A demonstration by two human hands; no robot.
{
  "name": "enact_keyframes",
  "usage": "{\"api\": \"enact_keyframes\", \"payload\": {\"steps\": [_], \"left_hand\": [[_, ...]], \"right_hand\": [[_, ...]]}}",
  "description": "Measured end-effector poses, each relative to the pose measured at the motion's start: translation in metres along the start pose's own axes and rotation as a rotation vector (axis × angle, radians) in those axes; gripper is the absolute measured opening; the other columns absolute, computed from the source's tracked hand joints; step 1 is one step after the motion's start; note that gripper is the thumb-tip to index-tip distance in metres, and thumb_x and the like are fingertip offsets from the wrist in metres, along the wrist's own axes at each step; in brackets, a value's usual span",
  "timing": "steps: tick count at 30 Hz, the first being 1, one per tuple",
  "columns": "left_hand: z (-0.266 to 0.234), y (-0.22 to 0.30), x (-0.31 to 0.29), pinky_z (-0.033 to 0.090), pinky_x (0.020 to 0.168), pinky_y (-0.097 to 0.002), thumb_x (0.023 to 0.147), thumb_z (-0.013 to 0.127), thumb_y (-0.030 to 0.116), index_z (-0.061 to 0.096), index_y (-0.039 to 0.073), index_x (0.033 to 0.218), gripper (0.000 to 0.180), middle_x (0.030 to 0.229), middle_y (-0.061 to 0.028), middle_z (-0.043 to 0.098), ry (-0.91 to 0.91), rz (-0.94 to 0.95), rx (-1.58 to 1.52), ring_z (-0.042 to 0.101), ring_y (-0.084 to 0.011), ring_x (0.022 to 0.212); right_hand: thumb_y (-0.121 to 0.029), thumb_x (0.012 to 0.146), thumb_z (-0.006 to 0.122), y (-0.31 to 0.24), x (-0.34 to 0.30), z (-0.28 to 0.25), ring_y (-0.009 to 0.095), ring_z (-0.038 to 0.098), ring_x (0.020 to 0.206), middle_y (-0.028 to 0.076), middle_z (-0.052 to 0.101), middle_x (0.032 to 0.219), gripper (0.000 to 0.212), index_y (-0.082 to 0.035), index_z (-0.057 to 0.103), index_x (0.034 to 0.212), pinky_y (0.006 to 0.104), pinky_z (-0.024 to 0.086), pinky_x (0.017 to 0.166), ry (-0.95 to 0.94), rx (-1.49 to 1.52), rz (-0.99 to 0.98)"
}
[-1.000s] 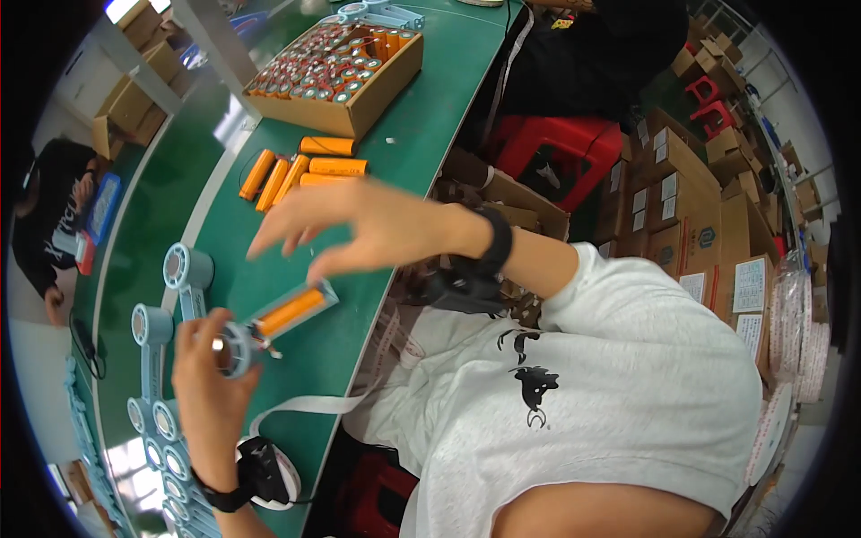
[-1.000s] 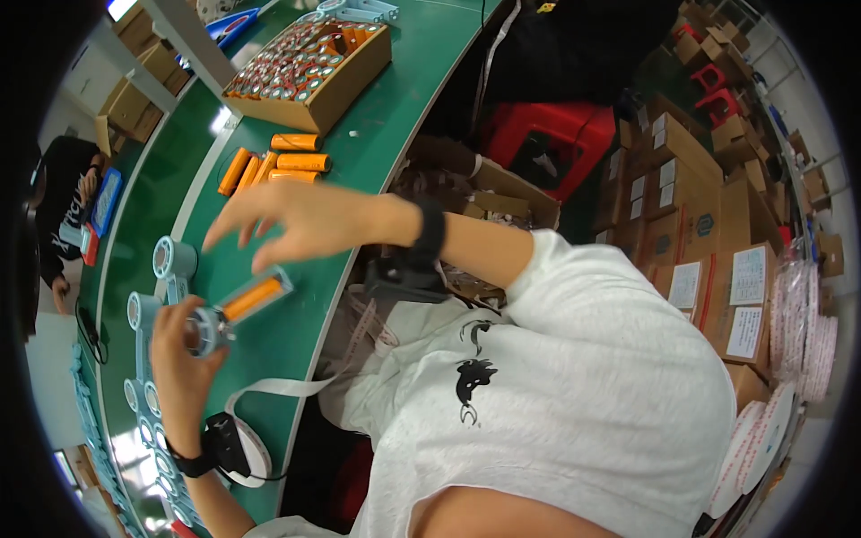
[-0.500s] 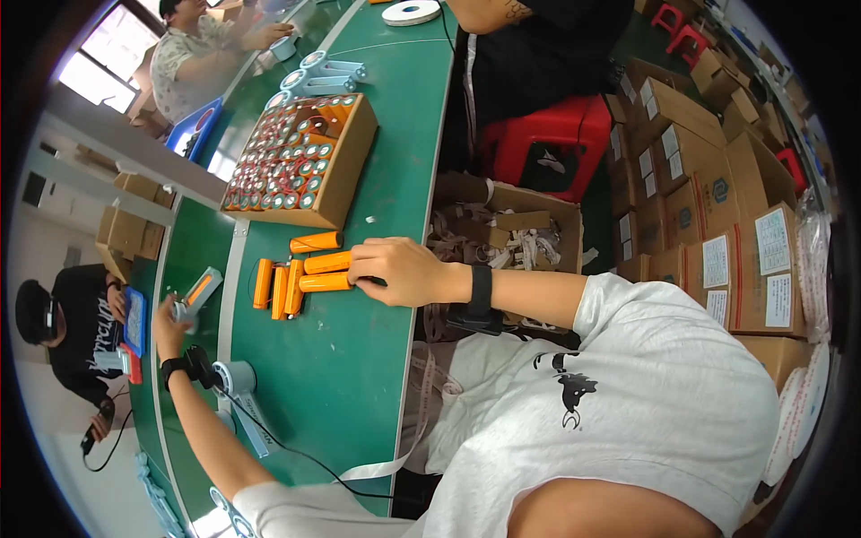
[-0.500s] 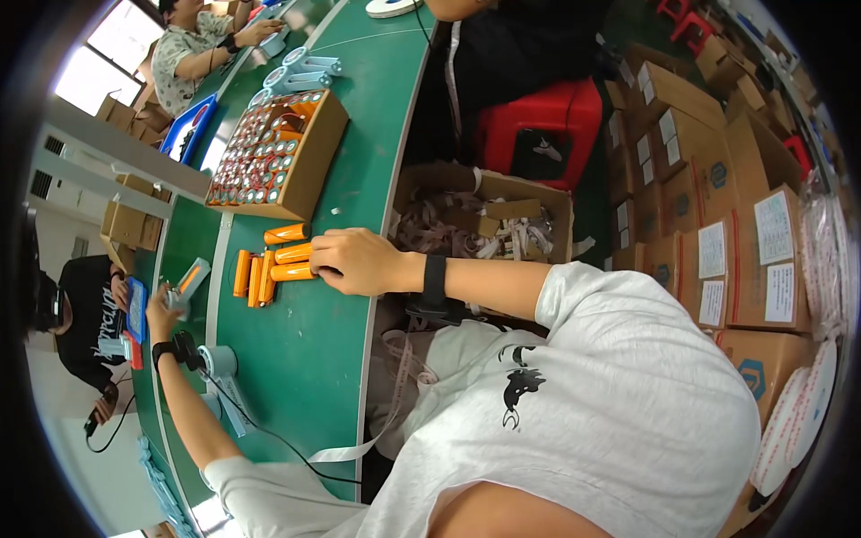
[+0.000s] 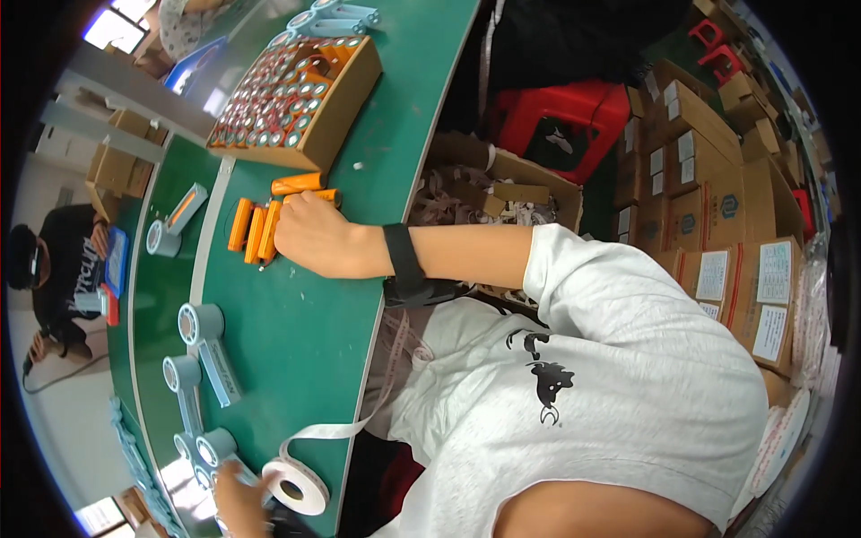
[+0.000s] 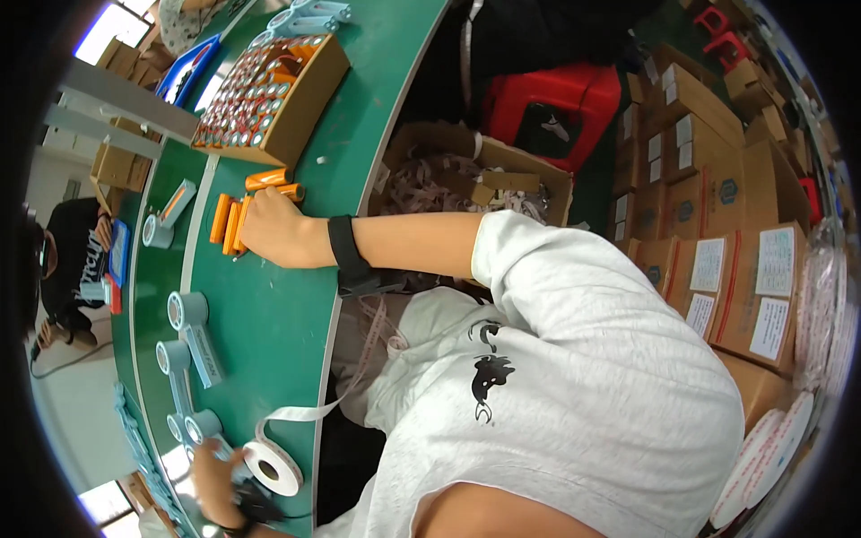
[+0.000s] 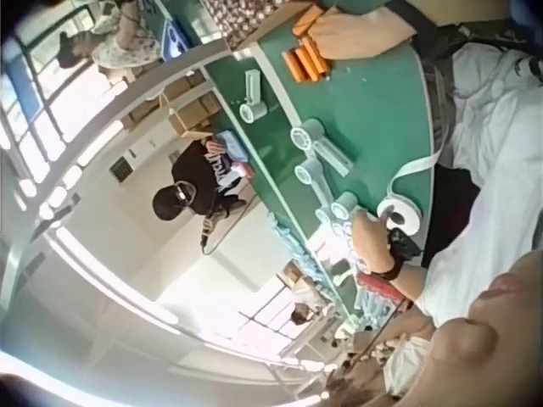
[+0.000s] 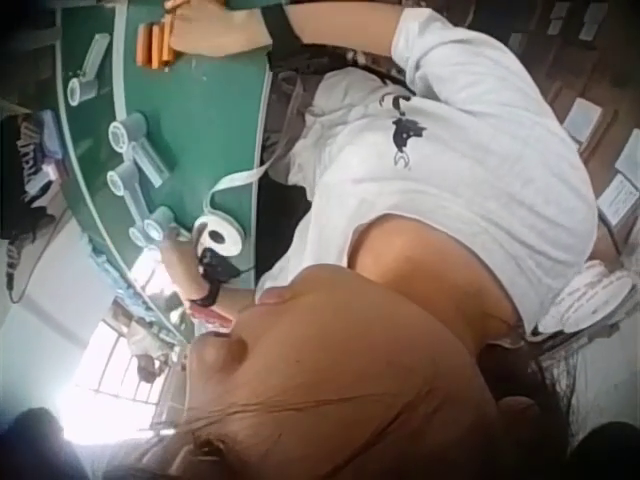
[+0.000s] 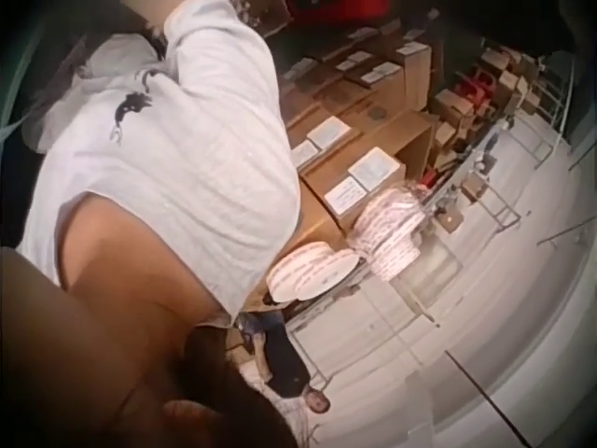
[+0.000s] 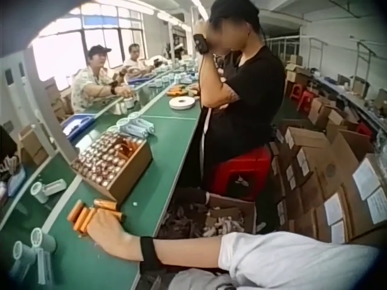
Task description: The person applies adhesive tape to batteries and installs them into fan housings. They peel tape from a roll, press it onto a battery, and place the battery into a housing, occasionally discarding tape backing into a box.
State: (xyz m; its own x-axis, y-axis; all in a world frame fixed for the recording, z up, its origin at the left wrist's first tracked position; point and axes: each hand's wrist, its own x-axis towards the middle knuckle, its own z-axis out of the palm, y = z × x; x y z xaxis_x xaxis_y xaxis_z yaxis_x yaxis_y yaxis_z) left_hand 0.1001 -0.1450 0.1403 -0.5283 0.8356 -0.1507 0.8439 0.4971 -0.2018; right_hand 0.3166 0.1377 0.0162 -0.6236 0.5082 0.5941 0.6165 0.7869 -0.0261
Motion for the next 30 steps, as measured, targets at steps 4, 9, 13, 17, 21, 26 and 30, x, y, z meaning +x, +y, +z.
{"api": "enact_keyframes", "payload": {"steps": [4,9,13,17,21,26,30], "left_hand": [[0.09,0.008,-0.071,0.04,0.079,-0.0398,0.059,0.079,0.028,0.053,-0.002,0.094,0.053,0.096,-0.018,0.055,-0.029,-0.202,-0.237,0.051,-0.0339,0.093],[0.125,0.026,-0.103,0.034,0.089,-0.0435,0.068,0.073,0.022,0.052,-0.004,0.098,0.045,0.111,-0.0206,0.048,0.532,-0.094,-0.207,0.042,-0.0371,0.106],[0.112,0.041,-0.086,0.03,0.092,-0.0468,0.069,0.073,0.022,0.052,-0.003,0.1,0.045,0.115,-0.0208,0.046,0.698,-0.119,-0.332,0.038,-0.0381,0.109],[0.086,0.09,-0.047,0.026,0.093,-0.0475,0.07,0.073,0.023,0.048,-0.003,0.108,0.053,0.118,-0.0228,0.041,0.725,0.015,-0.276,0.036,-0.0371,0.107],[0.071,0.112,-0.025,0.025,0.093,-0.0469,0.073,0.07,0.021,0.039,-0.004,0.122,0.063,0.12,-0.0231,0.039,0.707,0.066,-0.509,0.032,-0.0362,0.111],[0.07,0.115,-0.006,0.026,0.094,-0.0438,0.076,0.07,0.022,0.036,-0.005,0.125,0.066,0.121,-0.0235,0.039,0.81,0.215,-0.438,0.033,-0.036,0.113],[0.085,0.094,0.017,0.024,0.094,-0.0461,0.075,0.07,0.018,0.037,-0.008,0.123,0.064,0.123,-0.0241,0.038,0.922,0.029,-0.454,0.031,-0.0372,0.113]], "right_hand": [[-0.011,0.063,0.064,0.002,-0.001,-0.023,0.025,0.058,0.065,0.012,0.058,0.072,0.014,0.001,0.062,0.069,0.0353,0.046,0.061,-0.294,0.41,-0.051],[-0.014,0.073,0.063,-0.015,-0.025,-0.037,0.013,0.053,0.066,0.007,0.054,0.073,0.021,0.005,0.061,0.082,0.0283,0.045,0.061,-0.343,1.742,0.181],[-0.017,0.073,0.068,-0.048,-0.035,-0.063,0.008,0.051,0.064,0.004,0.051,0.068,0.029,0.004,0.06,0.091,0.0244,0.043,0.058,-0.711,2.234,0.433],[-0.017,0.07,0.073,-0.081,-0.038,-0.079,0.006,0.048,0.06,0.001,0.049,0.062,0.033,0.0,0.058,0.094,0.0229,0.039,0.054,-0.719,1.793,0.271],[-0.017,0.07,0.074,-0.09,-0.032,-0.084,0.006,0.045,0.054,0.0,0.048,0.057,0.026,-0.001,0.059,0.084,0.023,0.036,0.05,-0.381,1.613,0.271],[-0.019,0.069,0.074,-0.079,-0.018,-0.082,0.007,0.044,0.052,0.001,0.048,0.054,0.026,0.001,0.057,0.068,0.0242,0.034,0.047,-0.152,1.622,0.34],[-0.021,0.071,0.072,-0.06,-0.027,-0.097,0.008,0.047,0.052,0.002,0.051,0.054,0.026,0.001,0.058,0.069,0.0247,0.036,0.048,-0.434,1.451,0.145]]}}
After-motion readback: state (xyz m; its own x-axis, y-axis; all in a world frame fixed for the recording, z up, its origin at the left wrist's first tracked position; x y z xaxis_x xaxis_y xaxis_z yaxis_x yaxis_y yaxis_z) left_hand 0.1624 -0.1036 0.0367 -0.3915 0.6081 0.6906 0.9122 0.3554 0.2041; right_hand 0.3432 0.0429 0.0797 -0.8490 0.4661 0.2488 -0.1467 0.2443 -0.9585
